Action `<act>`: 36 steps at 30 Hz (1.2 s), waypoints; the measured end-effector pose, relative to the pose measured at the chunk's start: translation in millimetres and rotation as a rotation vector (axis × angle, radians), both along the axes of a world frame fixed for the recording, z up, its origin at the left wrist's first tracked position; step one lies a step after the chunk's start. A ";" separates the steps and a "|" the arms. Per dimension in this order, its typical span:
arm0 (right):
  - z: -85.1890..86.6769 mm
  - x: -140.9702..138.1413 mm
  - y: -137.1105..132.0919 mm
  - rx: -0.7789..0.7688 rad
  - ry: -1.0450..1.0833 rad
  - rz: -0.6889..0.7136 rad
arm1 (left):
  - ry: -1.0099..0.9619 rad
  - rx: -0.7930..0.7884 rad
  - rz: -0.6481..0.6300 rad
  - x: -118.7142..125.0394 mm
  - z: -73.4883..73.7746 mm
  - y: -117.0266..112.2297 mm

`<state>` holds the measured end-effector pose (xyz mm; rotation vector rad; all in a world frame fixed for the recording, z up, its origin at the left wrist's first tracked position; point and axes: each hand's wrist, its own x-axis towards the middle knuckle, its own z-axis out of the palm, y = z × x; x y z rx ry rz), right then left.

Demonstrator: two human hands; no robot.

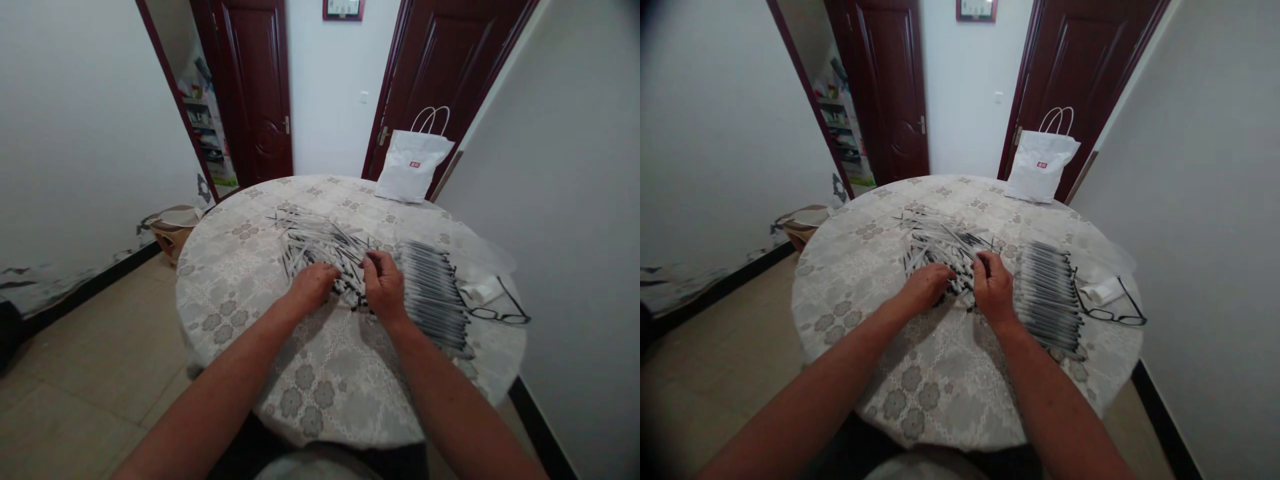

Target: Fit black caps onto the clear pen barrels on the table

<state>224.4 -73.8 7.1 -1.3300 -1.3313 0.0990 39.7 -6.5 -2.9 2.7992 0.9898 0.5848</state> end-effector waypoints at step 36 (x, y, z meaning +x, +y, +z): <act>-2.8 -14.4 -8.7 -0.033 -0.231 0.198 | -1.605 -1.003 0.174 -53.0 2.8 14.8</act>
